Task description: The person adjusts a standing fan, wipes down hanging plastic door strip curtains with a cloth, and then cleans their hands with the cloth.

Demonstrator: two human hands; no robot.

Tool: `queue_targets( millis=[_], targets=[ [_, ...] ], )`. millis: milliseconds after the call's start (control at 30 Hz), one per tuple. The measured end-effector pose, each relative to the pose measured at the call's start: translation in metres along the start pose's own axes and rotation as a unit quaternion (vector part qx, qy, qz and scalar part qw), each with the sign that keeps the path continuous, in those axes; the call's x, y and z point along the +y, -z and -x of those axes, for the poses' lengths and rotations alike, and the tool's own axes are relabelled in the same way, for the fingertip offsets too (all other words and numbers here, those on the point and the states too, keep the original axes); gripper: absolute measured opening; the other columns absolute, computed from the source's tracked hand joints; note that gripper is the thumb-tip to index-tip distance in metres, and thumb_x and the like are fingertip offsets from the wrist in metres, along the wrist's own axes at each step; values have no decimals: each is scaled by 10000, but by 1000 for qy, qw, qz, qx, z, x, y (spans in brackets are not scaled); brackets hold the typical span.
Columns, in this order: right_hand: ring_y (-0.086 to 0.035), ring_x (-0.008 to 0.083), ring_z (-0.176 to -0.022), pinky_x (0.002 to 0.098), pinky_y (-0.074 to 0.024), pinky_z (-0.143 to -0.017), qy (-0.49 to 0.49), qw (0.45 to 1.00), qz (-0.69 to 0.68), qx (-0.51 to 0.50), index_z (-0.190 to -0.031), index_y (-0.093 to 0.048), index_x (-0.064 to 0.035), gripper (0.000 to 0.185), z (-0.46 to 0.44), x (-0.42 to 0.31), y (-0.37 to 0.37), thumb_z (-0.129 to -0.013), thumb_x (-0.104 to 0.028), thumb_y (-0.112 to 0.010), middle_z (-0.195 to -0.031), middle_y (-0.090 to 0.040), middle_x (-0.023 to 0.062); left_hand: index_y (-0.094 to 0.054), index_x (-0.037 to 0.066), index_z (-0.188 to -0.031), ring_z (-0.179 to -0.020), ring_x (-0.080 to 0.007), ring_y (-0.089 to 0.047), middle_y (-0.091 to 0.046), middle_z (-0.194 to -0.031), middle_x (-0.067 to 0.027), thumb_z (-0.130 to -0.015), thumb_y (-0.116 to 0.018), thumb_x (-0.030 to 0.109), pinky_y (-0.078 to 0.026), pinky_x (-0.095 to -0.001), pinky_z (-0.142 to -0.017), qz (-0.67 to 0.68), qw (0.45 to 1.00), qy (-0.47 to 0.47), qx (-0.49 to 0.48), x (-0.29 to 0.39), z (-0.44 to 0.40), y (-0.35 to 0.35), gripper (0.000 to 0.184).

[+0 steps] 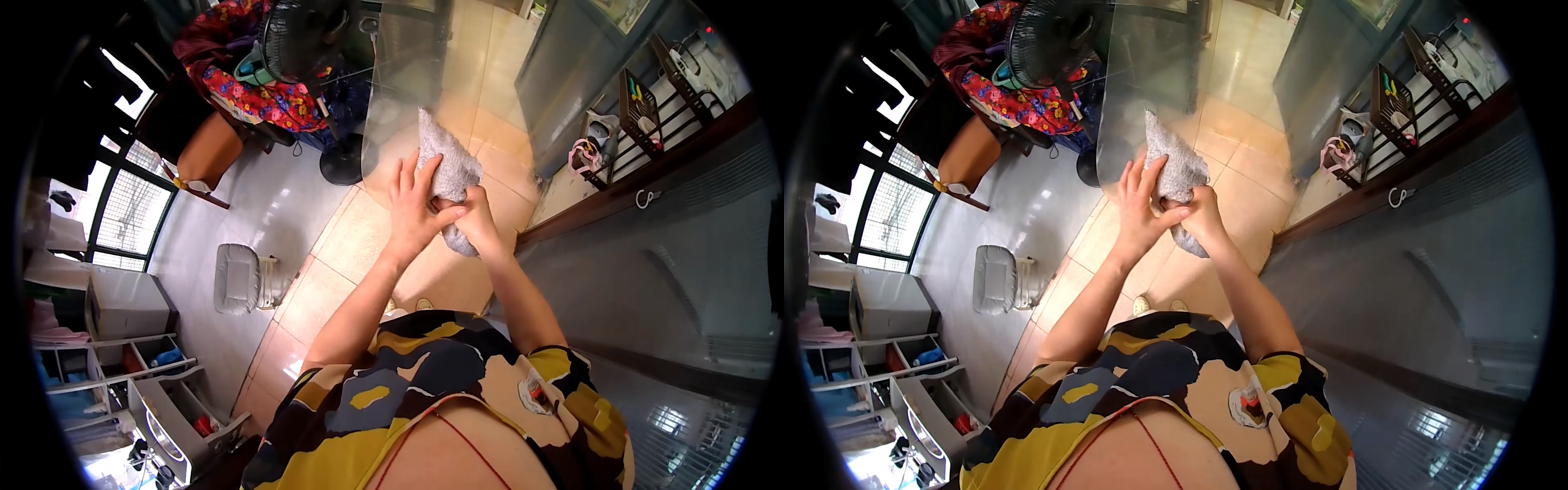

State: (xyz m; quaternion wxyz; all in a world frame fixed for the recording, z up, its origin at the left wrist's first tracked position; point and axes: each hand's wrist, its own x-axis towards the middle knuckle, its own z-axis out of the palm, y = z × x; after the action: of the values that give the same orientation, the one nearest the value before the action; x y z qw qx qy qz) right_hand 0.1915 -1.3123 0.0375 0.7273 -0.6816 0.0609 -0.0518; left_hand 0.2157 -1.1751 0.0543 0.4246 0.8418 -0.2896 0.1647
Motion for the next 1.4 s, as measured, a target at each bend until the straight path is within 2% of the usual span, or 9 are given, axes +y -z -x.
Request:
queue_targets(
  millis=[167, 333, 467, 633, 733, 933, 1067, 1333, 1400],
  targets=[
    [-609, 142, -772, 292, -508, -619, 14, 963, -269, 0, -893, -649, 19, 133, -13, 66, 4, -786, -58, -629, -869, -637, 95, -340, 131, -1415, -1294, -412, -311, -365, -1398, -211, -548, -844, 448, -261, -503, -1064, 145, 983, 109, 22, 16, -7, -12, 1051],
    [-631, 181, -867, 330, -519, -730, 2, 973, 229, 2, -1022, -543, 76, 298, 13, -7, -22, -780, -67, -640, -948, -656, 139, -294, 111, -1424, -1084, -373, -564, -568, -1192, -226, -624, -818, 286, -448, -413, -922, 247, 953, 174, 24, 33, -29, 6, 972],
    [-683, 262, -803, 351, -525, -707, 108, 980, 164, 24, -1015, -581, 51, 428, 23, -4, -41, -676, -149, -748, -820, -678, 178, -444, 94, -1329, -926, -334, -642, -666, -994, -171, -688, -666, 111, -492, -388, -827, 168, 973, 155, -8, 20, -30, 20, 678],
    [-461, 207, -1225, 356, -442, -959, 29, 948, -259, -185, -1298, -453, -17, 479, 39, 14, -55, -846, -105, -586, -1342, -455, 129, -493, -48, -1235, -942, -224, -643, -653, -1062, -141, -694, -431, -85, -511, -324, -845, 370, 916, 153, -17, -36, -23, 49, 546],
    [-484, 189, -1191, 382, -471, -935, -102, 900, -422, -34, -1354, -410, -29, 489, 51, 55, -50, -884, -92, -530, -1273, -500, 110, -475, -59, -1243, -997, -310, -635, -618, -1127, -205, -691, -386, -92, -520, -391, -867, 518, 833, 190, -35, -47, -22, 84, 561],
    [-353, 243, -1323, 363, -329, -1062, -135, 968, -49, -206, -1495, -165, -104, 1125, 75, 108, -82, -573, -108, -810, -1460, -315, 109, -467, -71, -1239, -969, -311, -644, -614, -1132, -214, -695, -381, -103, -517, -400, -868, 603, 764, 226, -36, -49, -14, 116, 552],
    [-209, 274, -1402, 495, -307, -1067, -54, 978, 115, -164, -1478, -145, -82, 1213, 101, 114, -105, -543, -319, -880, -1520, -192, 151, -482, -61, -1223, -955, -286, -644, -614, -1131, -192, -708, -396, -99, -521, -377, -841, 587, 777, 227, -29, -49, -11, 121, 523],
    [-285, 299, -1351, 386, -244, -1108, 123, 968, 212, 49, -1426, -245, 4, 1125, 84, 150, -172, -572, -363, -879, -1427, -315, 227, -512, -25, -1217, -890, -202, -628, -630, -1081, -131, -713, -451, -116, -503, -312, -799, 533, 817, 220, 29, -31, -7, 117, 515],
    [-278, 236, -1367, 374, -256, -1102, 60, 997, -34, 19, -1411, -276, -3, 1023, 65, 143, -201, -644, -363, -850, -1433, -337, 143, -520, -9, -1231, -887, -172, -611, -626, -1044, -104, -710, -472, -109, -486, -288, -801, 527, 822, 210, 41, -31, -8, 112, 532]
  ],
)
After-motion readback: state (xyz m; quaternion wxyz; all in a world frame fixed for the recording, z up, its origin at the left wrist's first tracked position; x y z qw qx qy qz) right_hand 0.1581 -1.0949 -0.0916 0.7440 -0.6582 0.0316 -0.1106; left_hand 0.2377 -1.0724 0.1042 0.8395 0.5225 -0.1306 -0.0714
